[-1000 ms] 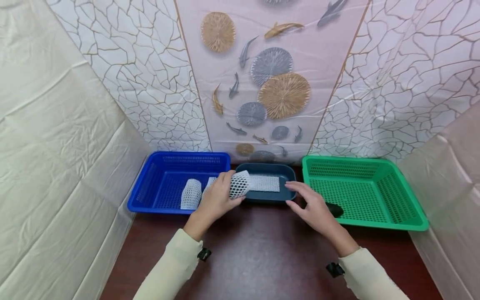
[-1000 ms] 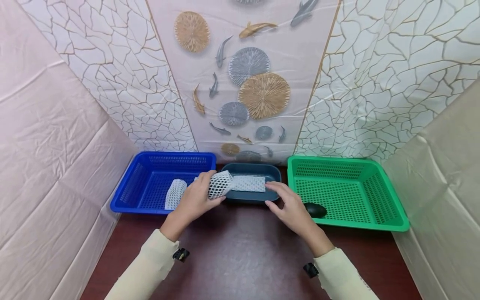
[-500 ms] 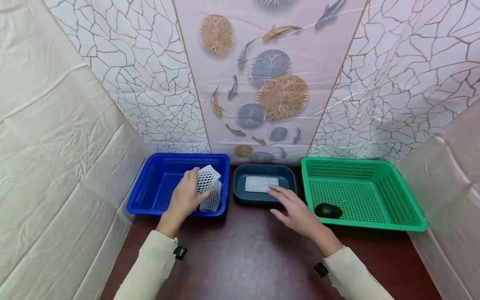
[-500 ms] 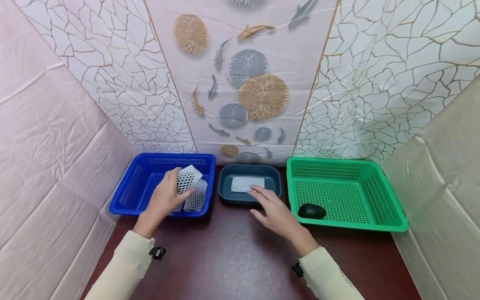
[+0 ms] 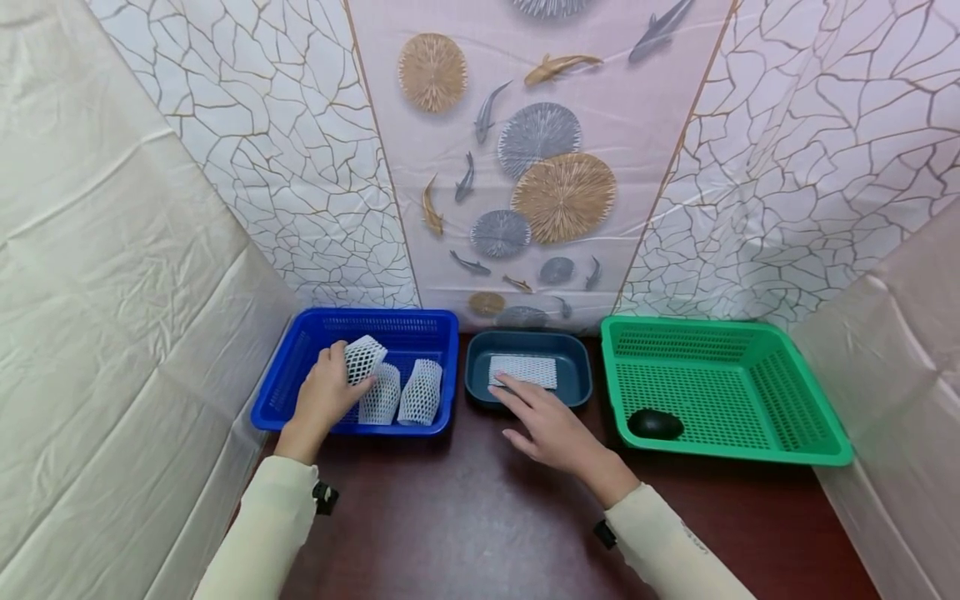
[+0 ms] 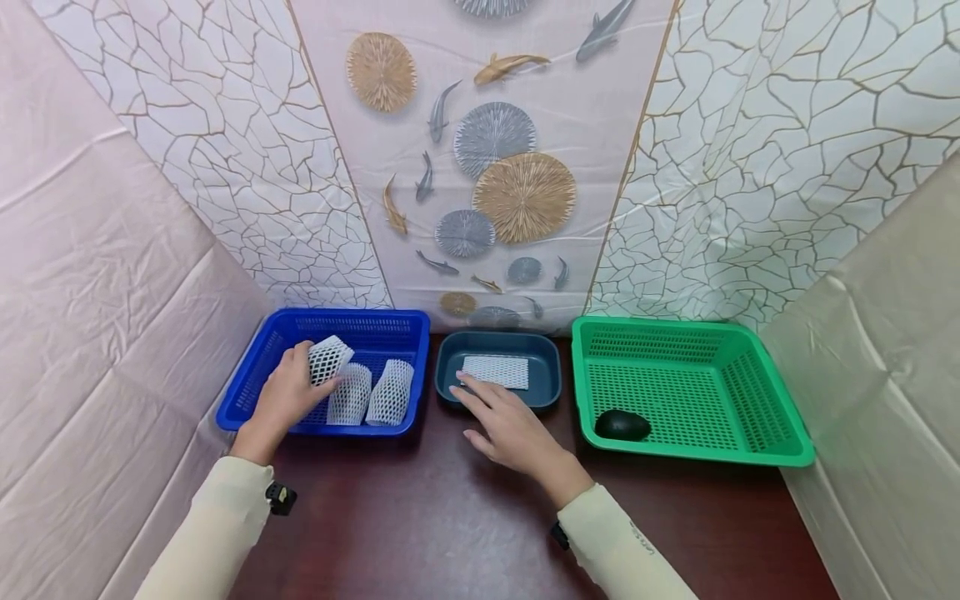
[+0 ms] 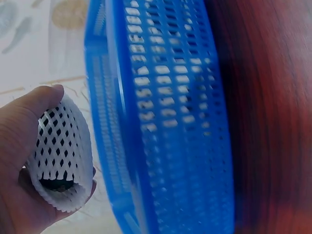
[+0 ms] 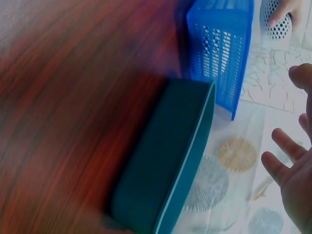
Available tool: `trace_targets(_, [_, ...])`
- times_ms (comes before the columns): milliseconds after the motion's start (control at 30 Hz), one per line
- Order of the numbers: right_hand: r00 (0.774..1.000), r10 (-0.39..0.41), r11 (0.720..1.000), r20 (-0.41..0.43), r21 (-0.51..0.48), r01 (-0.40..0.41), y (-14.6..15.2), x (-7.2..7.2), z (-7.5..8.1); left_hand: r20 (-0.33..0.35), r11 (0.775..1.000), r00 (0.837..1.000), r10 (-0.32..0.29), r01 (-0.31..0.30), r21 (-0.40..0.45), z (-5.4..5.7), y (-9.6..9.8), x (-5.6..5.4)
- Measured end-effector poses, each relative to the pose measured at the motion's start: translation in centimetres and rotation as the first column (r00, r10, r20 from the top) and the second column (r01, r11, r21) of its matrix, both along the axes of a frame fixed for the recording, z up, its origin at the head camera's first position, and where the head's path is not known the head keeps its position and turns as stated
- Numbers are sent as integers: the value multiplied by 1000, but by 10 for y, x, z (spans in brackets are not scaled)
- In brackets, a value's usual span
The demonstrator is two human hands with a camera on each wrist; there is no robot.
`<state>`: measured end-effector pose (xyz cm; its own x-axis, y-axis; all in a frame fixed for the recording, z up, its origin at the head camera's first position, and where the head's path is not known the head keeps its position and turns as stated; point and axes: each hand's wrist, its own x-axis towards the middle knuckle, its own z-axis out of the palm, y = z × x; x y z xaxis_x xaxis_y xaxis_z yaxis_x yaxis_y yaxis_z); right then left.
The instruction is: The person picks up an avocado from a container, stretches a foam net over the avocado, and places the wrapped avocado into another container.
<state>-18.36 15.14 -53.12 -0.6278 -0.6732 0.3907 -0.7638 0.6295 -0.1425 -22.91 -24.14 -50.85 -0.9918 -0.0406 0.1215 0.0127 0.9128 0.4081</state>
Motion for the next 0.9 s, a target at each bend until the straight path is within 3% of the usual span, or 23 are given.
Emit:
trace_targets(167, [999,18,1000,45,7,-18,-17,0,-7,28,999,998,48,-47,-10,-9,-13,-5])
trace_targets(300, [992,35,999,123,33,-40,-33,1,-12,104,995,990,93,-95,15,-15,-20,-8])
trace_targets(567, [977,89,994,194,52,-101,-61,-1,-23,278,979,950,143,-177,99,-27,-26,-14])
trace_targets(900, [953,114,981,280,122,-153,-76,-3,-34,378,962,908,179,-242,125,-41,-26,-24])
